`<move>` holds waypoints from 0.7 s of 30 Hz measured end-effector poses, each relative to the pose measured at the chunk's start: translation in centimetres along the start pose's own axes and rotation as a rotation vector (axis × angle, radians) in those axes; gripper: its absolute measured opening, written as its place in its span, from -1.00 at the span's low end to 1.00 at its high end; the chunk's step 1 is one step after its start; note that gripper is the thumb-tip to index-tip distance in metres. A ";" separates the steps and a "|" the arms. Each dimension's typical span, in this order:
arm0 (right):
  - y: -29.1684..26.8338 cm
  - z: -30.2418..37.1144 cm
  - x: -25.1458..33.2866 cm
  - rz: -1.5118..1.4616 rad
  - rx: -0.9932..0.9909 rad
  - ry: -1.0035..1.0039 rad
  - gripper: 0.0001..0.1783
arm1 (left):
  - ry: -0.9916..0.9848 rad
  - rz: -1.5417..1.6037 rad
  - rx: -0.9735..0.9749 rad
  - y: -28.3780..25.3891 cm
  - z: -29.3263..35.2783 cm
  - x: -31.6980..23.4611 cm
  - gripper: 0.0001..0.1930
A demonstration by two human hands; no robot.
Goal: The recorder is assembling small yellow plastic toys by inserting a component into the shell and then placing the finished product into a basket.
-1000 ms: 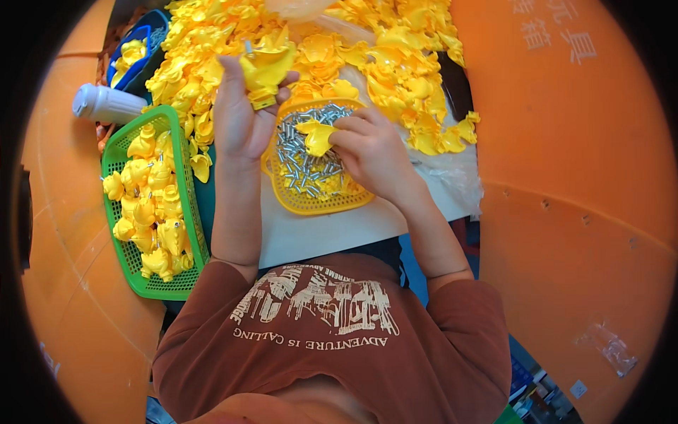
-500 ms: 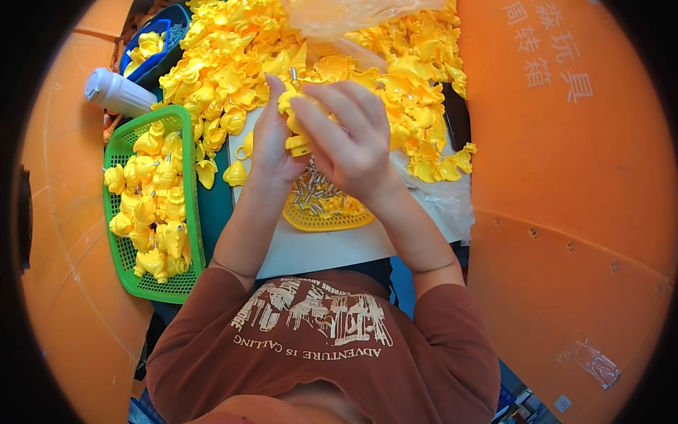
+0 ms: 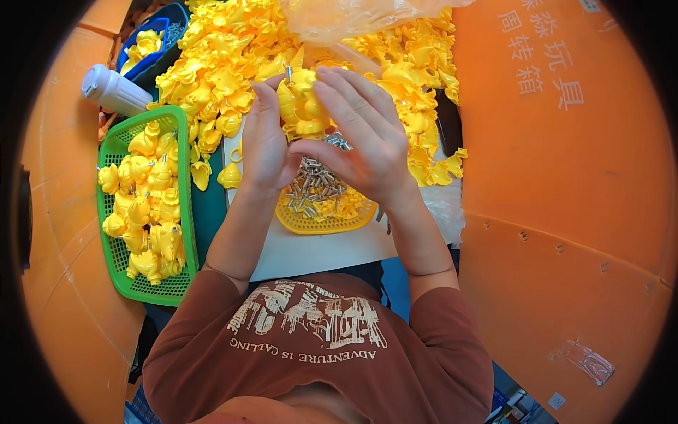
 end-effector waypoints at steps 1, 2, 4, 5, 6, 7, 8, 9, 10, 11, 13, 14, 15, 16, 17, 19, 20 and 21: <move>0.1 0.0 0.1 0.013 0.019 -0.021 -0.27 | -0.003 -0.014 0.015 -0.2 0.1 0.1 -0.55; 0.3 0.1 0.2 0.026 0.039 -0.042 -0.28 | -0.006 -0.029 0.030 -0.2 0.1 0.1 -0.54; 0.5 0.3 0.1 0.024 0.031 -0.037 -0.31 | -0.015 -0.047 0.046 0.1 0.4 -0.2 -0.55; 0.6 0.4 0.1 0.020 0.025 -0.031 -0.34 | -0.023 -0.066 0.061 0.2 0.5 -0.3 -0.56; 0.6 0.4 0.1 0.021 0.025 -0.031 -0.34 | -0.024 -0.065 0.061 0.2 0.5 -0.3 -0.56; 0.6 0.4 0.1 0.019 0.031 -0.032 -0.34 | -0.019 -0.074 0.073 0.2 0.6 -0.4 -0.57; 0.6 0.4 0.2 0.018 0.036 -0.032 -0.34 | -0.015 -0.082 0.085 0.3 0.6 -0.5 -0.58; 0.6 0.3 0.2 0.019 0.035 -0.032 -0.34 | -0.016 -0.081 0.086 0.3 0.6 -0.6 -0.58; 0.5 0.2 0.2 0.024 0.034 -0.041 -0.34 | -0.004 -0.086 0.098 0.4 0.7 -0.8 -0.59; 0.5 0.2 0.3 0.028 0.033 -0.050 -0.34 | 0.007 -0.092 0.109 0.5 0.8 -0.9 -0.61; 0.5 0.2 0.3 0.016 0.029 -0.058 -0.34 | 0.018 -0.091 0.124 0.5 0.9 -1.0 -0.62; 0.4 0.2 0.3 0.003 0.024 -0.065 -0.33 | 0.029 -0.091 0.138 0.5 0.9 -1.0 -0.63; 0.3 0.1 0.2 0.005 0.023 -0.066 -0.33 | 0.029 -0.090 0.140 0.7 1.0 -1.1 -0.63; 0.2 0.1 0.2 -0.003 0.018 -0.065 -0.33 | 0.017 -0.068 0.144 0.9 1.1 -1.1 -0.63; 0.1 0.1 0.2 -0.012 0.013 -0.065 -0.34 | 0.006 -0.047 0.147 1.1 1.2 -1.1 -0.62; -0.1 0.2 0.4 0.013 0.012 -0.071 -0.34 | 0.009 -0.061 0.150 1.0 1.2 -1.0 -0.61; -0.1 0.2 0.5 0.036 0.012 -0.078 -0.33 | 0.015 -0.076 0.152 1.0 1.3 -1.0 -0.60; -0.2 0.2 0.6 0.036 0.011 -0.079 -0.33 | 0.015 -0.076 0.153 1.0 1.3 -1.0 -0.60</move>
Point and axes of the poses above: each hand's wrist, its own z-axis away from the middle knuckle, its own y-axis out of the palm, x = y × z, the point moved 4 cm from there along -z, towards the middle knuckle, and after that the axes turned 15 degrees about y, right-handed, at the moved point
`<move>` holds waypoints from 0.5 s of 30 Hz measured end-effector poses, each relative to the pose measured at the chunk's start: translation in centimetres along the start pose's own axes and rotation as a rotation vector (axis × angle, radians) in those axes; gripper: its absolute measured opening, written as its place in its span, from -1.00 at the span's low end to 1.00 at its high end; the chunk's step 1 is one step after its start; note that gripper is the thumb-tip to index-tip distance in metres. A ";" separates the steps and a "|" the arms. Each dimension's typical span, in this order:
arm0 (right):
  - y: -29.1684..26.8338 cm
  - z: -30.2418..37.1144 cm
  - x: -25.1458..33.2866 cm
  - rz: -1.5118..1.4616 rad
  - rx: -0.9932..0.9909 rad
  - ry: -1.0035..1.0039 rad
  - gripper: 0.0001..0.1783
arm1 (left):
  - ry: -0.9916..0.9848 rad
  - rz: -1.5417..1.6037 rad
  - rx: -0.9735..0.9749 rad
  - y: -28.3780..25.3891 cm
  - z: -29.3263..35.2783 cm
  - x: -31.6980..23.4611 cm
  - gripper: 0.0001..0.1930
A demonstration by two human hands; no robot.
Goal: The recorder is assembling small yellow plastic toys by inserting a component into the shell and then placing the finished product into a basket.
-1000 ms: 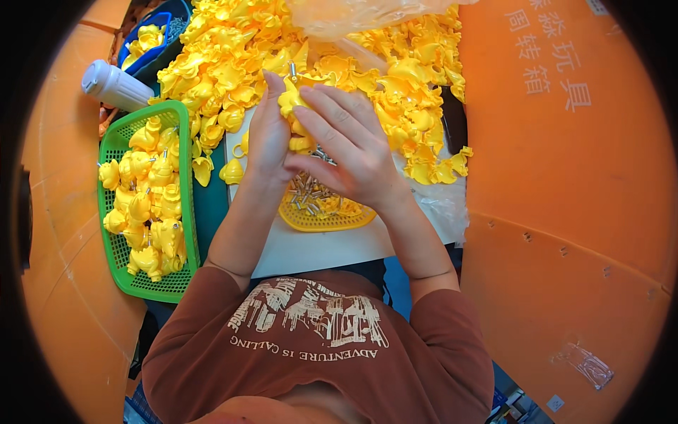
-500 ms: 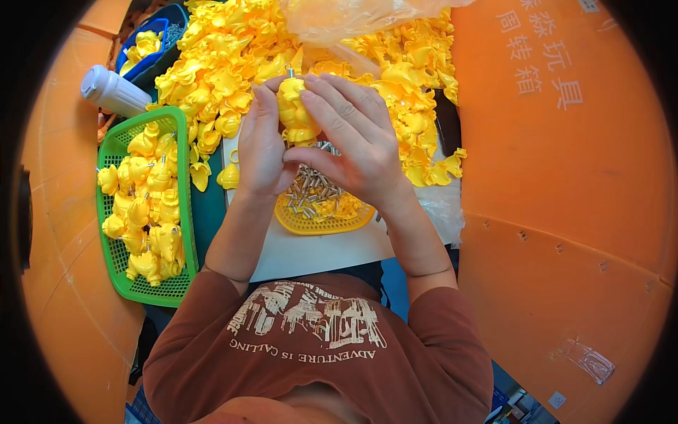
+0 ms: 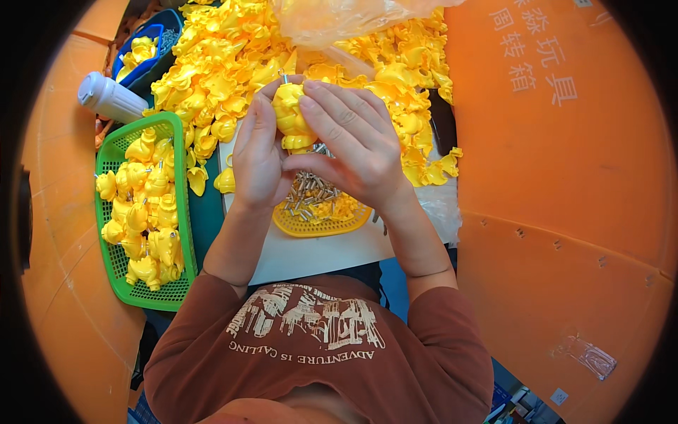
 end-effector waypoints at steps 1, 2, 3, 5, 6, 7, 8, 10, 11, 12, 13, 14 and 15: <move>-0.1 0.0 0.2 0.030 0.005 -0.021 -0.31 | 0.016 -0.015 0.015 0.1 0.1 0.0 -0.59; -0.1 0.1 0.4 0.059 0.011 -0.041 -0.29 | 0.031 -0.031 0.029 0.1 0.1 -0.1 -0.58; -0.1 0.0 0.3 0.062 0.011 -0.039 -0.29 | 0.029 -0.030 0.031 0.2 0.1 -0.1 -0.58; -0.2 0.0 0.3 0.040 -0.011 -0.044 -0.33 | 0.022 0.022 0.055 0.5 0.1 -0.3 -0.58; -0.2 0.0 0.2 0.042 -0.010 -0.040 -0.33 | 0.019 0.023 0.055 0.5 0.2 -0.2 -0.58; -0.2 0.0 0.1 0.037 -0.015 -0.050 -0.34 | 0.036 0.038 0.062 0.6 0.2 -0.2 -0.59; -0.2 0.1 0.1 0.033 -0.019 -0.059 -0.34 | 0.052 0.052 0.070 0.7 0.3 -0.3 -0.59; -0.5 0.1 0.0 -0.007 -0.019 -0.053 -0.31 | 0.061 0.025 0.093 0.8 0.3 -0.3 -0.60; -0.7 0.1 -0.1 -0.046 -0.019 -0.048 -0.28 | 0.071 -0.001 0.116 0.8 0.2 -0.4 -0.60; -0.8 0.1 -0.1 -0.046 -0.018 -0.047 -0.28 | 0.070 0.000 0.115 0.8 0.2 -0.5 -0.60; -0.8 0.2 -0.1 -0.035 -0.007 -0.052 -0.28 | 0.049 0.047 0.114 0.9 0.2 -0.5 -0.60; -0.8 0.2 -0.1 -0.023 0.005 -0.057 -0.28 | 0.029 0.094 0.112 1.0 0.3 -0.4 -0.60; -0.8 0.2 -0.2 -0.023 0.006 -0.057 -0.28 | 0.028 0.095 0.111 1.0 0.3 -0.3 -0.60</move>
Point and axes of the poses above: each hand's wrist, its own z-axis away from the middle knuckle, its own y-axis out of the palm, x = y × z, the point moved 4 cm from there along -z, towards the middle knuckle, and after that the axes turned 15 degrees about y, right-handed, at the moved point
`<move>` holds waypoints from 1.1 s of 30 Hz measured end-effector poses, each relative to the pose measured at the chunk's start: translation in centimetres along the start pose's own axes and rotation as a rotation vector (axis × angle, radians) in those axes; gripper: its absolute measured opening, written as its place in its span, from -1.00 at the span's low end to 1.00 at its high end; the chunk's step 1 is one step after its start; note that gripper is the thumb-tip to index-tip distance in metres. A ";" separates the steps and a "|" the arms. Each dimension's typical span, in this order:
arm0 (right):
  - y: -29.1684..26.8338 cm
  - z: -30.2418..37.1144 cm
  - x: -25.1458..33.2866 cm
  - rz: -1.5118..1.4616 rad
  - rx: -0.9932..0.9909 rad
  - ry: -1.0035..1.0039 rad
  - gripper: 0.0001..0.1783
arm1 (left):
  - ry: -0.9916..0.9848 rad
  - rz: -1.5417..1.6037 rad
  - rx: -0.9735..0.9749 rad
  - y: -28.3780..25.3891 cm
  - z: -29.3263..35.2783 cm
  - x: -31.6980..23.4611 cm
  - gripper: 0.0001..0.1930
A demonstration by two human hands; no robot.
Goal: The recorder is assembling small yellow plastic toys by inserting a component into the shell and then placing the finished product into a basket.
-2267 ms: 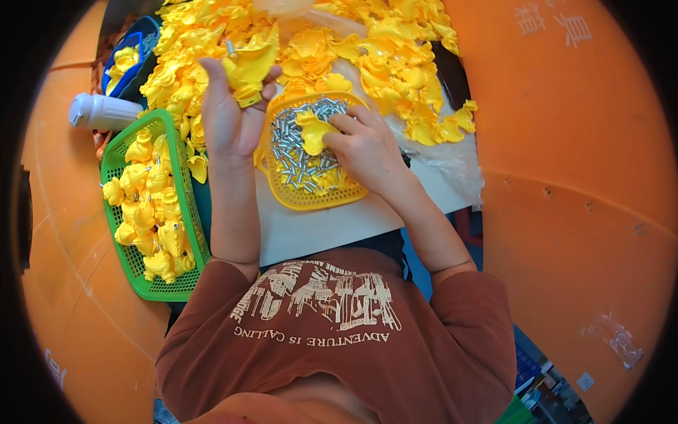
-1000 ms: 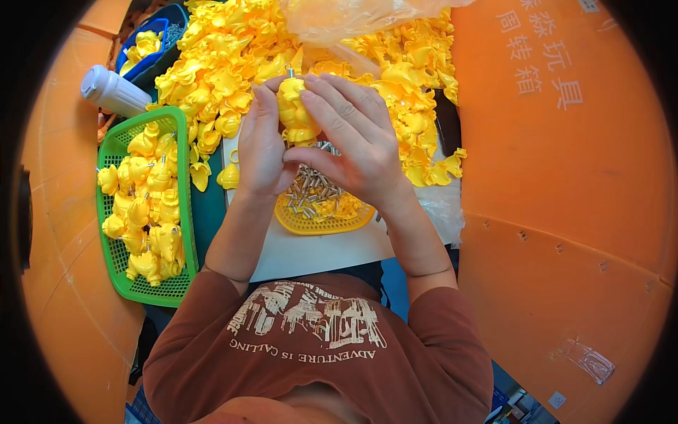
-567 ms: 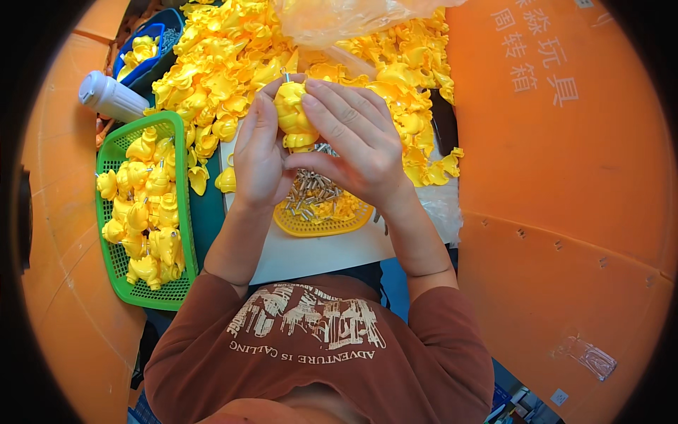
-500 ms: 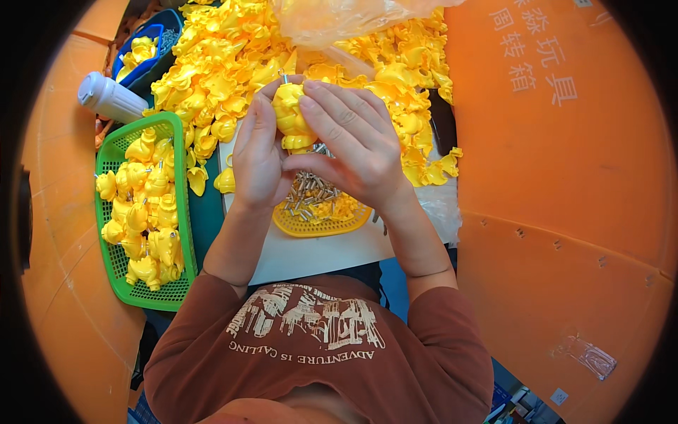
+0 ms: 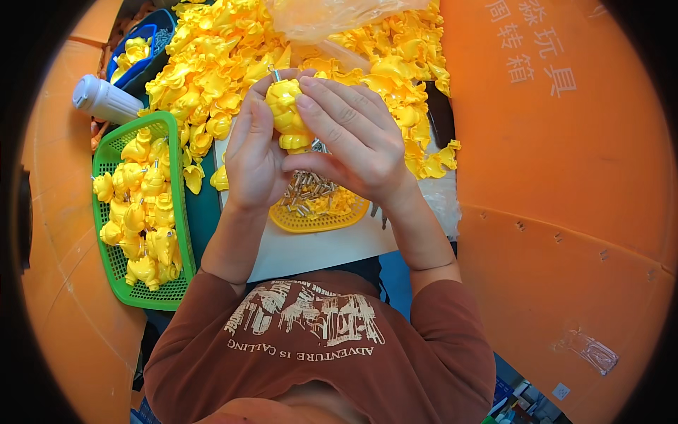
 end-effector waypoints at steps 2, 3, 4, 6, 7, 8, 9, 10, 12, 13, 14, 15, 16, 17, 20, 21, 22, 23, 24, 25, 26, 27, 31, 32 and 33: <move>0.2 0.0 -0.1 0.024 -0.030 -0.012 -0.34 | 0.026 -0.058 -0.010 -0.2 -0.1 0.0 -0.56; 0.3 0.0 -0.1 0.025 -0.031 -0.012 -0.34 | 0.026 -0.057 -0.009 -0.3 0.0 0.0 -0.56; 0.3 0.0 -0.1 0.002 -0.025 -0.002 -0.34 | 0.036 0.009 0.011 -0.4 0.0 -0.1 -0.59; 0.4 -0.1 0.0 -0.023 -0.020 0.006 -0.34 | 0.047 0.073 0.032 -0.5 0.2 -0.1 -0.59; 0.3 -0.2 0.4 -0.017 0.009 -0.007 -0.38 | 0.113 -0.059 0.079 -0.4 0.2 -0.2 -0.57; 0.2 -0.2 0.7 -0.012 0.037 -0.019 -0.41 | 0.179 -0.191 0.126 -0.2 0.3 -0.3 -0.53; 0.0 -0.2 0.7 -0.008 0.034 -0.021 -0.41 | 0.181 -0.189 0.130 -0.1 0.3 -0.3 -0.53; 0.0 -0.2 0.3 -0.115 0.076 0.036 -0.48 | 0.175 -0.133 0.102 -0.2 0.1 -0.4 -0.48; 0.0 -0.3 0.2 -0.216 0.110 0.092 -0.55 | 0.168 -0.074 0.083 -0.4 -0.1 -0.4 -0.42; -0.3 -0.3 -0.4 -0.545 -0.002 0.320 -0.58 | 0.186 -0.112 0.149 -0.3 0.1 -0.4 -0.40; -0.2 -0.2 -1.0 -0.873 -0.120 0.548 -0.60 | 0.204 -0.149 0.216 -0.2 0.3 -0.3 -0.38; 0.3 -0.6 -1.2 -1.013 -0.105 0.732 -0.67 | 0.204 -0.140 0.205 -0.2 0.4 -0.2 -0.37; 0.2 -0.6 -1.7 -1.005 -0.117 0.731 -0.67 | 0.198 -0.133 0.215 -0.5 0.5 0.1 -0.37; 0.9 -0.5 -2.4 -1.163 0.072 0.868 -0.69 | 0.214 -0.129 0.259 -0.9 0.5 0.4 -0.37; 1.4 -0.2 -2.9 -1.396 0.328 0.999 -0.72 | 0.199 -0.083 0.321 -0.7 0.3 0.3 -0.36; 1.2 -0.2 -3.3 -1.331 0.251 0.940 -0.74 | 0.168 -0.043 0.334 -0.5 0.2 0.3 -0.35; 1.0 -0.2 -3.5 -1.266 0.179 0.882 -0.75 | 0.167 -0.044 0.335 -0.3 0.2 0.2 -0.35; 0.9 -0.2 -3.7 -1.267 0.178 0.881 -0.75 | 0.186 -0.103 0.327 -0.2 0.2 0.2 -0.37; 0.6 -0.3 -3.8 -1.223 0.192 0.832 -0.74 | 0.204 -0.163 0.318 -0.1 0.2 0.2 -0.38; 0.4 -0.3 -3.8 -1.176 0.204 0.786 -0.72 | 0.201 -0.162 0.319 -0.1 0.3 0.3 -0.38; 0.5 -0.2 -3.8 -1.175 0.201 0.788 -0.72 | 0.240 -0.215 0.295 -0.2 0.3 0.3 -0.40; 0.5 -0.1 -3.9 -1.104 0.165 0.772 -0.73 | 0.279 -0.269 0.270 -0.2 0.4 0.2 -0.42; 1.6 0.3 -3.8 -1.358 0.112 0.894 -0.72 | 0.348 -0.251 0.253 -0.4 0.2 0.2 -0.45; 1.7 0.5 -4.0 -1.358 0.112 0.893 -0.72 | 0.359 -0.296 0.252 -0.4 0.1 0.2 -0.45; 2.0 1.0 -4.4 -1.409 0.102 0.967 -0.72 | 0.371 -0.341 0.252 -0.4 0.1 0.2 -0.46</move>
Point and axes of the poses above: each hand's wrist, its own z-axis away from the middle knuckle, its own y-axis out of the palm, x = y × z, the point moved 4 cm from there along -z, towards the middle knuckle, and after that the axes turned 15 degrees about y, right-handed, at the moved point
